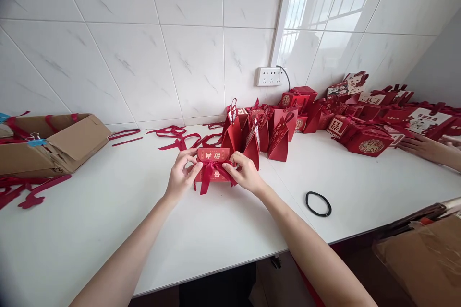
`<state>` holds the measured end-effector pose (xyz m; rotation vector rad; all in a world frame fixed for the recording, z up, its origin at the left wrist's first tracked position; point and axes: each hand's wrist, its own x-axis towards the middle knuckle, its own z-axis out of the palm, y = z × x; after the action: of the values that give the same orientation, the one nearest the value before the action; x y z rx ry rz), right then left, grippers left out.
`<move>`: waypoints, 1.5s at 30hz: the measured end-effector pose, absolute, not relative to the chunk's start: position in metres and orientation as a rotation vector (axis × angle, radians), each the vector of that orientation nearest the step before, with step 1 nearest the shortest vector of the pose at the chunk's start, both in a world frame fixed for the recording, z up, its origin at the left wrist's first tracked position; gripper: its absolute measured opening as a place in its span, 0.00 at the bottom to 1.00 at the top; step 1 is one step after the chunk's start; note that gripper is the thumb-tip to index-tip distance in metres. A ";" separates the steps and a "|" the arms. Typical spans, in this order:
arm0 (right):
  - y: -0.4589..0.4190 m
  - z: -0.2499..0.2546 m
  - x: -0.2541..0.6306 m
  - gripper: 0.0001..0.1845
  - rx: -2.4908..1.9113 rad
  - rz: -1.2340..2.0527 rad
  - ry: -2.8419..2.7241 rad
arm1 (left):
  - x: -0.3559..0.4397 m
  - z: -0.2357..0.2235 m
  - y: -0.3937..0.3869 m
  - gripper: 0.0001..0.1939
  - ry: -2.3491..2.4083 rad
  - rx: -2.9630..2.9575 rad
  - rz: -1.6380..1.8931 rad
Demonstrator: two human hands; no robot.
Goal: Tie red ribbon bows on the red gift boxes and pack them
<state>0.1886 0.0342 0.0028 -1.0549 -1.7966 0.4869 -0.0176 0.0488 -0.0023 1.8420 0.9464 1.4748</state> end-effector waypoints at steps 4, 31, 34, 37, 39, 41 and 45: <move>0.034 0.003 0.190 0.21 -1.049 0.485 -1.803 | -0.015 0.002 0.046 0.19 1.052 1.754 1.444; 0.038 0.004 0.197 0.23 -0.979 1.014 -1.608 | -0.016 0.005 0.051 0.15 1.068 1.785 1.339; 0.037 0.005 0.196 0.23 -0.982 1.021 -1.600 | -0.016 0.004 0.051 0.15 1.072 1.796 1.345; 0.037 0.005 0.195 0.24 -0.991 1.030 -1.594 | -0.015 0.004 0.051 0.14 1.075 1.804 1.352; 0.037 0.005 0.195 0.24 -1.003 1.034 -1.593 | -0.015 0.004 0.051 0.14 1.073 1.815 1.358; 0.038 0.005 0.198 0.25 -1.024 1.021 -1.594 | -0.016 0.003 0.052 0.14 1.071 1.826 1.377; 0.038 0.006 0.204 0.34 -1.071 0.726 -1.764 | -0.019 0.002 0.052 0.15 1.072 1.825 1.401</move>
<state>0.2036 0.0377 0.0058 -1.0712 -1.7636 0.7264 -0.0186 0.0525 0.0018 1.8249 1.0717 1.4007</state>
